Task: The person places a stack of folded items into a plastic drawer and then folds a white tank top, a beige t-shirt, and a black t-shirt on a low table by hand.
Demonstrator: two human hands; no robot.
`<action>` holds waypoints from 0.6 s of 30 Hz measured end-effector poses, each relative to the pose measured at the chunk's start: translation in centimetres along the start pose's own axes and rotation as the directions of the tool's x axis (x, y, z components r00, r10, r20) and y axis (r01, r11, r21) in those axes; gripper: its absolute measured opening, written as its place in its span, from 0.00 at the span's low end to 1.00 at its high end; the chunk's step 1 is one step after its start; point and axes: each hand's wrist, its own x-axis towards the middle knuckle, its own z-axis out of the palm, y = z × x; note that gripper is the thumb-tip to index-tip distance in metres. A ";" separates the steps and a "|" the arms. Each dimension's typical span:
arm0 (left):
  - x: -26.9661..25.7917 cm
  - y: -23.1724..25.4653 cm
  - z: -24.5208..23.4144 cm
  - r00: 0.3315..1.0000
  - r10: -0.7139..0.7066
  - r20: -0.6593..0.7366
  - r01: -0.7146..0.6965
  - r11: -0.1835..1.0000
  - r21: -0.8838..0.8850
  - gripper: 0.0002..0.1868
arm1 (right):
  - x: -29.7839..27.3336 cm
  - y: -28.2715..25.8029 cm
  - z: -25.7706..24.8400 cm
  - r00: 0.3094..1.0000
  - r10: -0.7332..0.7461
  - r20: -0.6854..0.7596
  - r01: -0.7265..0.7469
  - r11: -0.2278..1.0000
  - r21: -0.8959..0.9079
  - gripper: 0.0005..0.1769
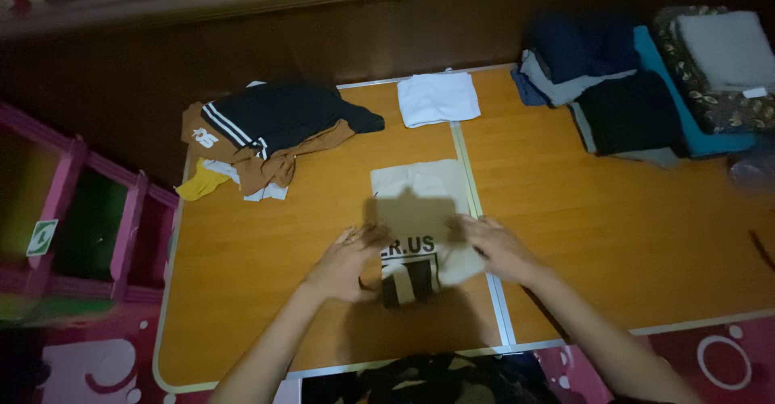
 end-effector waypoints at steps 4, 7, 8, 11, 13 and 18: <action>0.1 -0.8 1.7 0.956 -0.044 -0.291 -0.001 0.988 -0.151 0.46 | 2.8 3.0 2.1 0.948 0.320 -0.002 -0.309 0.917 0.255 0.20; 3.7 -2.3 4.3 0.889 -0.362 -0.280 0.245 0.894 -0.375 0.26 | 5.6 5.3 3.4 0.917 0.348 -0.197 -0.174 0.790 0.588 0.21; 4.8 -2.7 5.1 0.847 -0.480 -0.228 0.347 0.824 -0.448 0.23 | 6.5 5.4 3.4 0.910 0.368 -0.192 -0.143 0.712 0.687 0.22; 6.9 -3.1 6.4 0.737 -0.507 -0.446 0.269 0.827 -0.494 0.18 | 7.6 4.0 3.0 0.813 0.539 -0.221 -0.321 0.731 0.603 0.26; 7.6 -2.5 6.7 0.670 -0.574 -0.471 0.341 0.802 -0.491 0.18 | 7.9 2.7 2.5 0.749 0.599 -0.282 -0.447 0.771 0.453 0.28; 8.9 -1.7 7.1 0.549 -0.558 -0.622 0.404 0.829 -0.387 0.16 | 8.4 1.5 3.1 0.695 0.606 -0.387 -0.597 0.786 0.161 0.32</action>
